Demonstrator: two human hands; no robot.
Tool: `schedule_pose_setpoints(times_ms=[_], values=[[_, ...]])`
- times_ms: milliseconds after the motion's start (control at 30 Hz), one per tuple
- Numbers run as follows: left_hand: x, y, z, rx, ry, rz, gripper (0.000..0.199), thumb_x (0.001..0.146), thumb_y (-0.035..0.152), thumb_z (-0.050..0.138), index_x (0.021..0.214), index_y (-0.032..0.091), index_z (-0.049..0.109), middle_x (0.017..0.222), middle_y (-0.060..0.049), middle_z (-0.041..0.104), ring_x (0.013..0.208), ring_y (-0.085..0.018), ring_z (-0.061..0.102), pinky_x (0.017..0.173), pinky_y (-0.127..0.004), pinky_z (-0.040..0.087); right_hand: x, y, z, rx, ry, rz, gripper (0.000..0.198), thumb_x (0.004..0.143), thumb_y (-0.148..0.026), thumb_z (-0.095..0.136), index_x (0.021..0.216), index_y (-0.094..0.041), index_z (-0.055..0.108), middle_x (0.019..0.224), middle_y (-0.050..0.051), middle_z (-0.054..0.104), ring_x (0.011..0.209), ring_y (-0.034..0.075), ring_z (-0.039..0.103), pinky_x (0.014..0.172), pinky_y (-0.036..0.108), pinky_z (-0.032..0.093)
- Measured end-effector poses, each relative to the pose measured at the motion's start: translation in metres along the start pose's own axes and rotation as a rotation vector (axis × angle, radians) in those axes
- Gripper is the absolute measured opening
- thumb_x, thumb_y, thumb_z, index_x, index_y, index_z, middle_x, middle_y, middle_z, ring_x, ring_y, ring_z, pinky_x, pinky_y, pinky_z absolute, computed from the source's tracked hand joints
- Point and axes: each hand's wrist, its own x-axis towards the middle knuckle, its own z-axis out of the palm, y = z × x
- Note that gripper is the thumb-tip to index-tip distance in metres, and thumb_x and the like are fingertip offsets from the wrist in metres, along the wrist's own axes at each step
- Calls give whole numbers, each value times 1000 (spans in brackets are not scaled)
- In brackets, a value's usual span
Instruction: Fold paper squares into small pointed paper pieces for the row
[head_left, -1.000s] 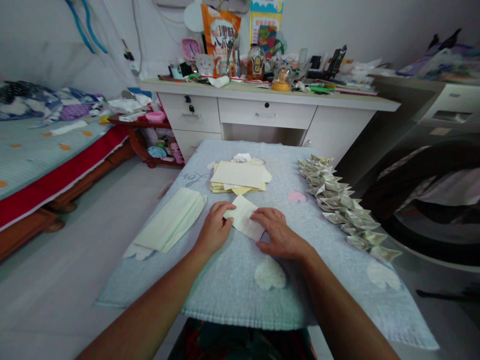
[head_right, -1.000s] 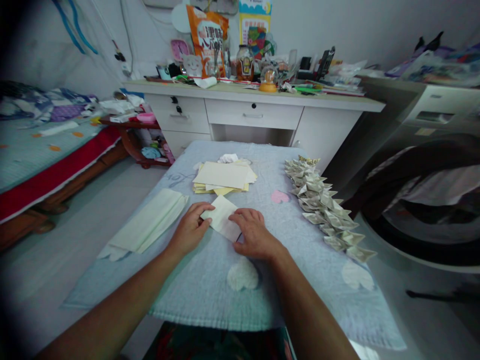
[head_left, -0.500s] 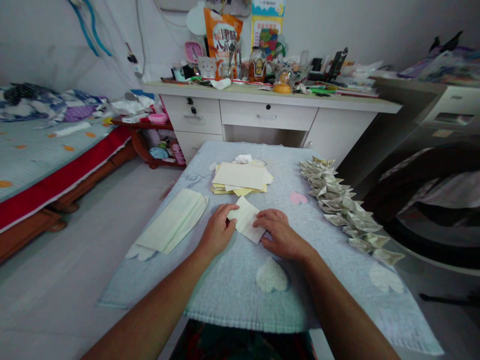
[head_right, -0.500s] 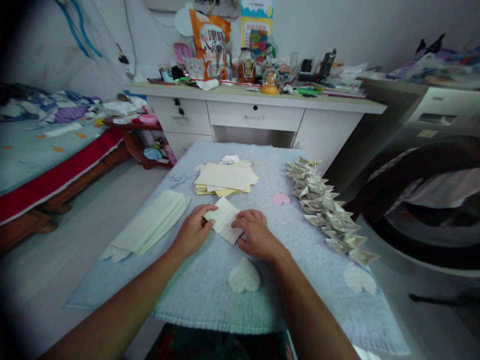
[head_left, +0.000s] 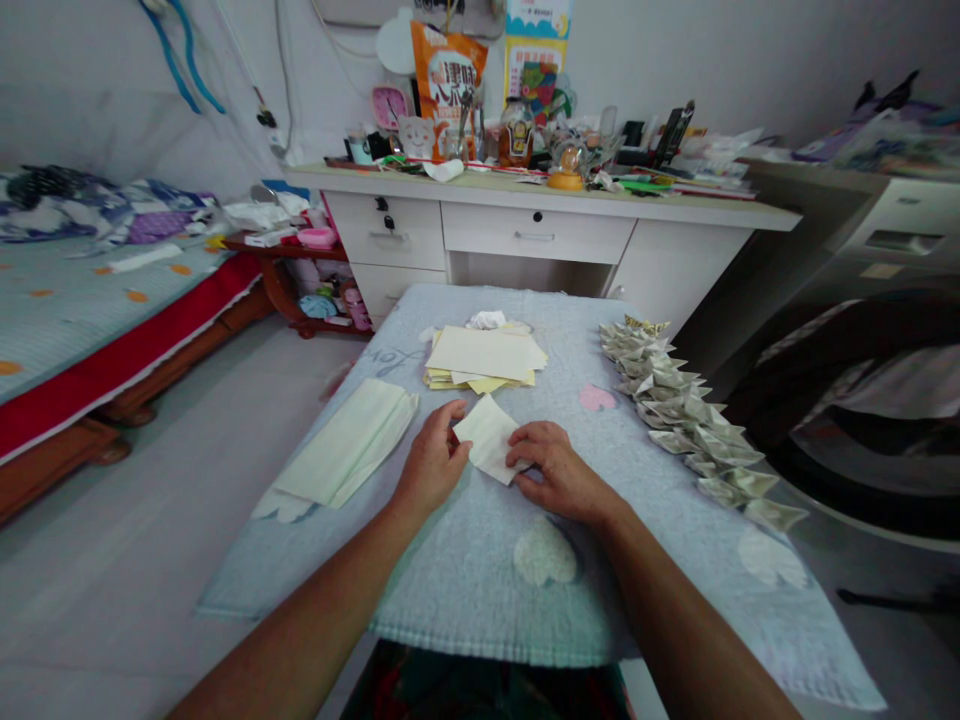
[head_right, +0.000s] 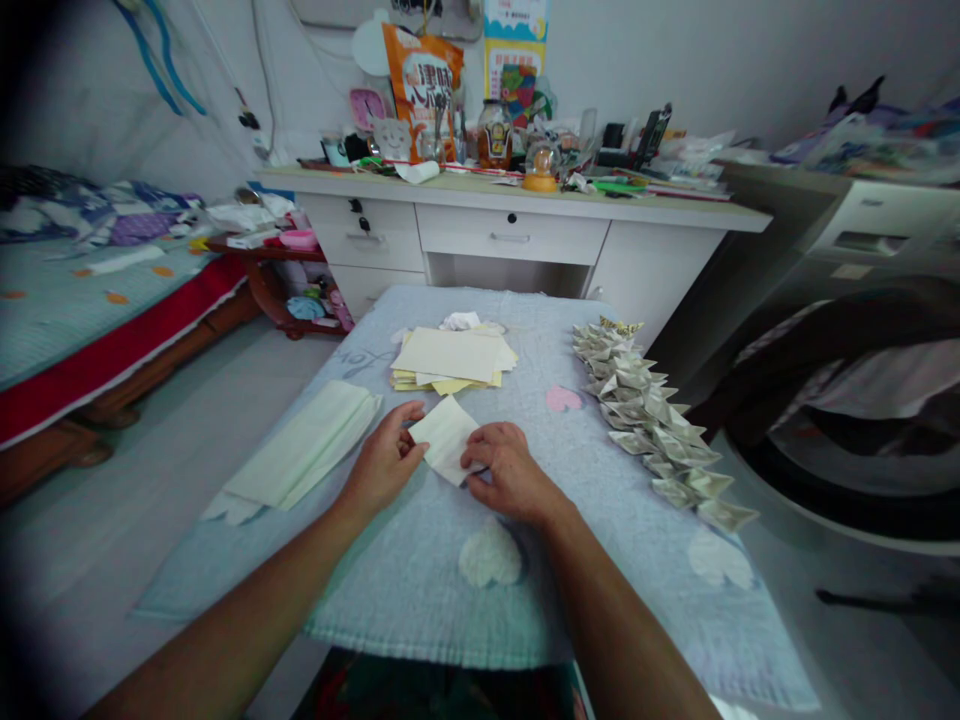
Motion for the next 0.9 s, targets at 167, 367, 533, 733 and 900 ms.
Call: schedule_pose_setpoints(times_ms=[167, 367, 533, 733, 900], values=[[-1, 6, 0, -39, -97, -21, 60, 75, 13, 56, 132, 23, 39, 108, -5, 63, 75, -13, 62, 72, -28, 51, 1, -3, 1, 11, 1, -6, 22, 74, -15, 61, 95, -22, 64, 105, 5, 61, 104, 22, 52, 97, 39, 32], [-4, 5, 1, 147, -72, 44, 73, 70, 15, 66, 136, 22, 36, 123, -10, 56, 110, -26, 54, 96, -42, 43, 2, -3, 7, -15, -18, 28, 20, 72, -15, 61, 91, -21, 64, 102, 6, 59, 102, 23, 50, 94, 40, 32], [-5, 2, 2, 192, -94, 72, 69, 72, 16, 65, 135, 21, 37, 126, -10, 55, 113, -27, 51, 98, -44, 42, 3, -1, 10, -23, -23, 56, 15, 75, -18, 64, 89, -20, 65, 101, 5, 58, 101, 23, 48, 91, 40, 33], [-5, 2, 0, 148, -75, 106, 59, 71, 12, 62, 126, 23, 43, 124, -8, 55, 110, -25, 52, 96, -41, 42, 8, 0, 15, -75, 50, 161, 14, 89, -30, 56, 87, -19, 65, 100, 6, 59, 97, 22, 46, 87, 39, 34], [-6, 4, -1, 140, -70, 122, 59, 71, 11, 61, 126, 21, 42, 120, -9, 54, 108, -25, 52, 94, -39, 42, 12, 1, 22, -161, 82, 288, 20, 88, -34, 57, 79, -18, 64, 97, 7, 57, 97, 23, 45, 86, 40, 33]])
